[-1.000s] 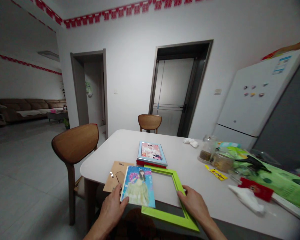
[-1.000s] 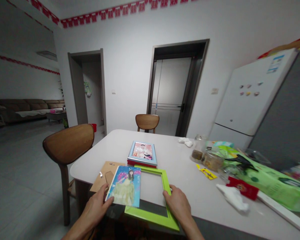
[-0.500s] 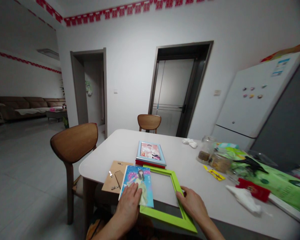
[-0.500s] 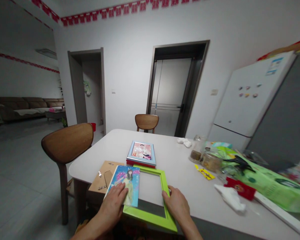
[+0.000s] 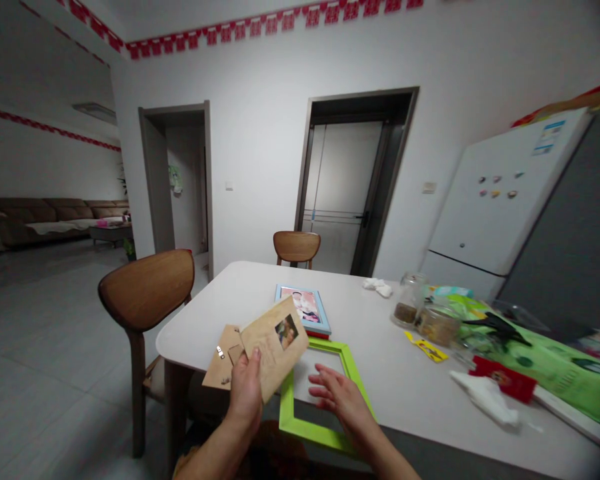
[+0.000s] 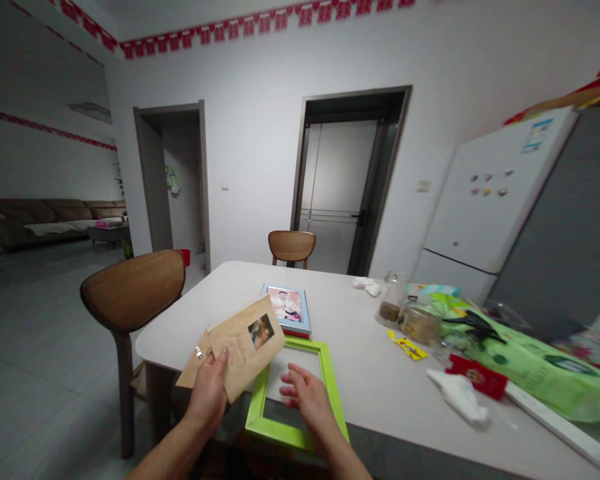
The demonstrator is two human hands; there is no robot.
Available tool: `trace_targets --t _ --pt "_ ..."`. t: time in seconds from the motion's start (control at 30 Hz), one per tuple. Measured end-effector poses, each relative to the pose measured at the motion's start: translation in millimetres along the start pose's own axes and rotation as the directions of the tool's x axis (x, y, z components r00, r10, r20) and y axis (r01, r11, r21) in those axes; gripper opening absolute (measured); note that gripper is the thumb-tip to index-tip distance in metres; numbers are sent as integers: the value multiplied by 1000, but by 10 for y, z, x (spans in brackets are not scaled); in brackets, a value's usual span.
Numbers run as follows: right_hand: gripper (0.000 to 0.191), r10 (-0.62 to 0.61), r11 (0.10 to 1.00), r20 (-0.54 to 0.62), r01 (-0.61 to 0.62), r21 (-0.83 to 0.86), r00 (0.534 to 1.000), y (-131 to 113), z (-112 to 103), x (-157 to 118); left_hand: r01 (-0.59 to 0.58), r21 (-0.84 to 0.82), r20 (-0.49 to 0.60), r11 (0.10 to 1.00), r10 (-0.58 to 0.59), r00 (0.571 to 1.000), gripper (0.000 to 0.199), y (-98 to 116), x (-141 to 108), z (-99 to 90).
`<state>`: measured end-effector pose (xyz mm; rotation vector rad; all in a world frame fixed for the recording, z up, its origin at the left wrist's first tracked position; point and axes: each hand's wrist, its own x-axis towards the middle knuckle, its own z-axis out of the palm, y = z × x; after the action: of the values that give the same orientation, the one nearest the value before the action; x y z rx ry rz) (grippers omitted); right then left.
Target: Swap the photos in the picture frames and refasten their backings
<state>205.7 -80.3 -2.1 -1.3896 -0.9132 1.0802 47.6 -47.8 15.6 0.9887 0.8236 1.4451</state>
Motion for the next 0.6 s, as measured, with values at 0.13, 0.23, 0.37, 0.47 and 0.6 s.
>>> trace_targets --t 0.13,0.23,0.37,0.47,0.6 --pt "38 3 933 28 -13 359 1000 -42 194 -15 121 -257 86 959 -102 991 47 -214 -219 260" --pt "42 -22 936 -78 48 349 997 -134 27 31 117 -133 155 984 -96 983 52 -290 -245 236" --pt "45 26 997 -42 -23 77 999 -231 -342 112 -13 262 176 965 -34 984 58 -275 -176 16" --pt "45 41 993 -11 -42 -108 999 -195 -510 186 -125 611 290 781 -75 954 54 -267 -216 -102" --pt "45 9 940 -17 -15 -342 1000 -50 -541 307 -285 779 442 559 -166 882 59 -281 -343 -118"
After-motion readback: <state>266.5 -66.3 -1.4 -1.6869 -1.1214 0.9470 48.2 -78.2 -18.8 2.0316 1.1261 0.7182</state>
